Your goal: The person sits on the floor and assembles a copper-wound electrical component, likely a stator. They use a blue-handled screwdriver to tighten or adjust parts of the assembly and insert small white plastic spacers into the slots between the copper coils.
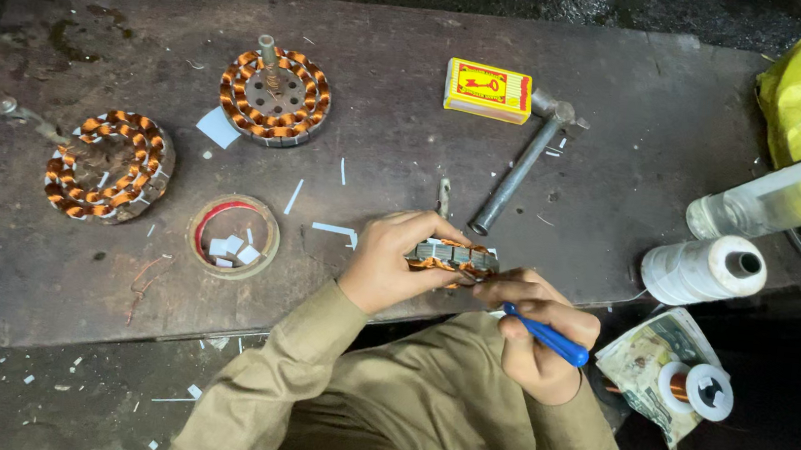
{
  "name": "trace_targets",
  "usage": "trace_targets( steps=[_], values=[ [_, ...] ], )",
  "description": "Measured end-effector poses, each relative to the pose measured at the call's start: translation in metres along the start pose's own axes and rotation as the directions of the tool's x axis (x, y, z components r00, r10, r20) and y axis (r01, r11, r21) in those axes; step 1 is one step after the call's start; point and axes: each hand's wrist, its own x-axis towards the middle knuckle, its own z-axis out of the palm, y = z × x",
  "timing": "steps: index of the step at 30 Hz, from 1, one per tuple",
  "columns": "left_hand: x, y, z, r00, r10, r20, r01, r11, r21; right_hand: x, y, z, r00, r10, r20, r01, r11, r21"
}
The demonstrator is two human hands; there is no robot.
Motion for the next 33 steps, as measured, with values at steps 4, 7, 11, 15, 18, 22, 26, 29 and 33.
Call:
trace_targets(
  steps=[4, 7, 11, 15, 18, 22, 26, 29, 33],
  values=[
    [0.001, -0.002, -0.002, 0.999, 0.030, 0.038, -0.030, 1.000, -0.004, -0.001, 0.002, -0.006, 1.000, 0.011, 0.018, -0.011, 1.000, 0.028],
    [0.005, -0.005, -0.003, 0.996, 0.056, 0.066, -0.056, 0.998, 0.003, -0.003, 0.006, -0.014, 0.995, 0.080, 0.055, -0.082, 0.996, 0.039],
    [0.007, -0.004, -0.003, 0.995, 0.042, 0.086, -0.042, 0.999, -0.002, -0.013, 0.017, -0.017, 0.999, 0.034, 0.026, -0.036, 0.997, 0.074],
    [0.006, -0.004, -0.003, 0.996, 0.038, 0.078, -0.039, 0.999, 0.011, -0.028, 0.031, -0.010, 0.998, 0.027, -0.053, -0.022, 0.996, 0.086],
    [0.005, -0.005, -0.003, 0.996, 0.010, 0.090, -0.012, 1.000, 0.025, -0.033, 0.040, -0.001, 0.994, -0.036, -0.101, 0.049, 0.990, 0.129],
    [0.006, -0.010, -0.002, 0.996, 0.023, 0.083, -0.025, 0.999, 0.022, -0.029, 0.036, 0.006, 0.987, -0.010, -0.163, 0.031, 0.991, 0.129],
    [0.005, -0.015, 0.000, 0.999, 0.002, 0.045, -0.001, 1.000, -0.022, -0.011, 0.022, 0.009, 0.985, 0.114, -0.131, -0.085, 0.975, 0.207],
    [-0.005, -0.013, -0.001, 1.000, 0.015, -0.017, -0.015, 1.000, -0.022, 0.005, 0.008, 0.006, 0.965, 0.160, -0.207, -0.102, 0.959, 0.265],
    [-0.021, -0.005, 0.002, 0.990, -0.020, -0.139, 0.012, 0.998, -0.061, 0.007, 0.008, -0.021, 0.850, 0.380, -0.365, -0.226, 0.889, 0.399]
  ],
)
